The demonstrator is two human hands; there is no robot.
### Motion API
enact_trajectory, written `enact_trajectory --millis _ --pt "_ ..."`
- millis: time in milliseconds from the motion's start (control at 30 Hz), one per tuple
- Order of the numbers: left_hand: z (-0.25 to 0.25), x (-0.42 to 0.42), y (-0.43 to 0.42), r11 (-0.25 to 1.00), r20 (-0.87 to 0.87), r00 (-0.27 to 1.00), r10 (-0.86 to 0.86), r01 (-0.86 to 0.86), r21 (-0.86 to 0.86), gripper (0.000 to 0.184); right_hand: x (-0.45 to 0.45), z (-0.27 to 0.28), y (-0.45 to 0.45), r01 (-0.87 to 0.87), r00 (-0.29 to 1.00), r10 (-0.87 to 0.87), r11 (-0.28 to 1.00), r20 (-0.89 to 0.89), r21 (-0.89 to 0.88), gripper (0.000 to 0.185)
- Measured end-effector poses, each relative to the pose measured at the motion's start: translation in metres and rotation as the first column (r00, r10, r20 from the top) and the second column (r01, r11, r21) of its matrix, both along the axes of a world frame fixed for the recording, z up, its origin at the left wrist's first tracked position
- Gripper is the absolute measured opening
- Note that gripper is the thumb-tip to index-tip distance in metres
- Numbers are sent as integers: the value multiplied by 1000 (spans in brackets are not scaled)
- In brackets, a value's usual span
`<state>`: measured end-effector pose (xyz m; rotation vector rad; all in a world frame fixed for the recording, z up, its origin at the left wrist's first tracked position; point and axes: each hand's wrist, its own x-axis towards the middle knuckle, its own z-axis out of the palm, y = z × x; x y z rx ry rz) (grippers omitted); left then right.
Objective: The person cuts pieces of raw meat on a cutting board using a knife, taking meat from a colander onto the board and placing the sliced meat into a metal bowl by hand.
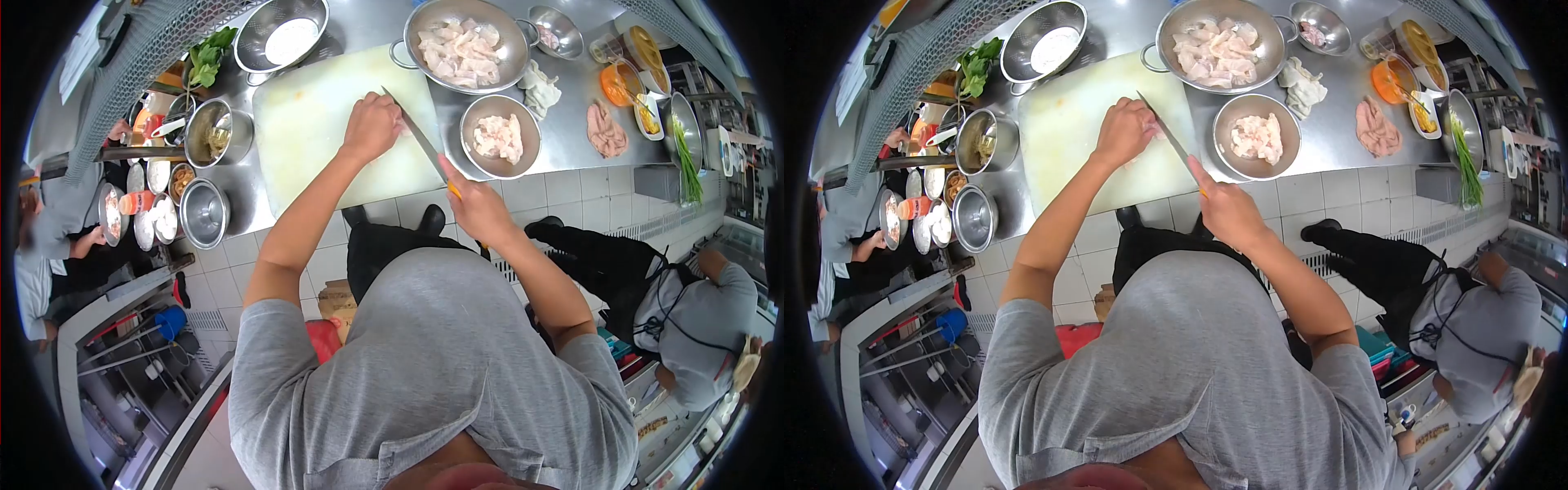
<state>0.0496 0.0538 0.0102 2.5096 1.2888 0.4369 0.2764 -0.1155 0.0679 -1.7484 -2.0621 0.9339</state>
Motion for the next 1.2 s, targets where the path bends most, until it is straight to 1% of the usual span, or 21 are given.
enact_trajectory --millis 33,133,233,333,433,533,633,733,833,867,933,1033,1133,1200 --pt "-1 0 0 1000 -2 1000 1 -1 -1 14 -3 -1 5 -7 1000 7 1000 2 0 76" --pt "-3 4 -3 1000 -50 999 -8 8 9 11 -20 -23 28 -17 1000 17 997 -9 79 72" --pt "-1 3 -1 999 -59 998 -13 15 31 9 -35 -35 49 23 999 -18 993 -40 119 75" --pt "3 4 1 999 -76 997 32 -34 -22 6 -27 -23 32 -3 999 0 998 46 66 74" --pt "2 3 0 1000 -51 998 30 -30 2 6 -16 -19 3 -12 998 10 1000 65 24 73" --pt "-6 5 1 999 -51 998 35 -34 19 6 -28 -24 28 -34 996 34 999 79 -5 84" --pt "-2 4 2 1000 -90 996 0 1 8 6 -41 -30 56 -25 997 23 1000 69 18 83" --pt "8 -4 8 996 -51 998 -46 41 -80 8 -35 -23 58 -11 1000 11 998 2 59 74" --pt "11 -27 32 994 174 979 102 -93 -62 13 -22 1 38 45 997 -36 992 -75 114 75" --pt "13 -39 46 989 153 981 121 -106 -100 23 -19 8 32 68 994 -60 993 -87 94 76" --pt "16 -44 65 990 68 989 134 -130 -51 36 -14 18 22 109 989 -102 992 -108 57 77" --pt "5 -33 76 964 13 995 96 -90 -252 45 -6 9 8 96 991 -85 990 -103 105 74" --pt "5 -26 67 964 -159 987 -20 -23 -264 47 3 7 -12 139 989 -137 990 -50 35 74" --pt "11 -28 57 946 -224 968 -116 39 -320 48 8 1 -22 138 990 -138 990 -14 18 75"
